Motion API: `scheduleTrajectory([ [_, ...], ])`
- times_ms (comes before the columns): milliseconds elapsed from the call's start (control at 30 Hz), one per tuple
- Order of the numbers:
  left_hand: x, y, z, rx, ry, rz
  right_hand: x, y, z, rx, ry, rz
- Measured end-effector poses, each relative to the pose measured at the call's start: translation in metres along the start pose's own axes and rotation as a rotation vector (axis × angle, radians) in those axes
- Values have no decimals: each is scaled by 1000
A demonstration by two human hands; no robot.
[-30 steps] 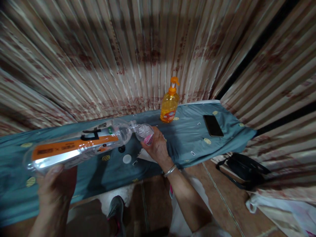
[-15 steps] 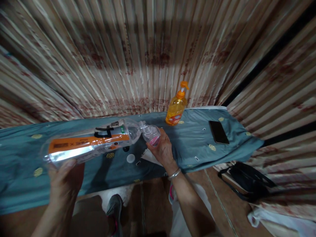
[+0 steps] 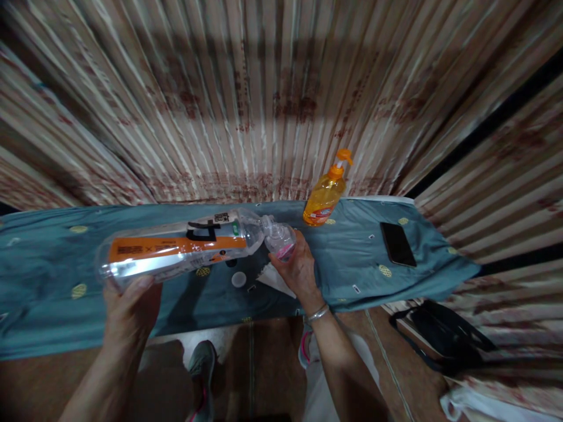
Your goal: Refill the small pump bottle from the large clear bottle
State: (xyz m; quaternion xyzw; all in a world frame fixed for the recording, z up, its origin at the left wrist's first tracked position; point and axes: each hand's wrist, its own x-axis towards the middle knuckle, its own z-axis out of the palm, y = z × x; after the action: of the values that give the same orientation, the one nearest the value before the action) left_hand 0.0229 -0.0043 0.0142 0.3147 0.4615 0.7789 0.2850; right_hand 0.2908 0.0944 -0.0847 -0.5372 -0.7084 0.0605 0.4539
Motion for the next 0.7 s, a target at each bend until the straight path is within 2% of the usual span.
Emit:
scheduleTrajectory([
  [200,-1,-2,1,-19,-9,31,2,-3,-3,40,-20,77],
  [367,-2,-3,0,8,-24,4,3,-3,-5,75,-30,111],
  [700,-3,0,0,47,-32,3,2,-2,-4,71,-25,109],
])
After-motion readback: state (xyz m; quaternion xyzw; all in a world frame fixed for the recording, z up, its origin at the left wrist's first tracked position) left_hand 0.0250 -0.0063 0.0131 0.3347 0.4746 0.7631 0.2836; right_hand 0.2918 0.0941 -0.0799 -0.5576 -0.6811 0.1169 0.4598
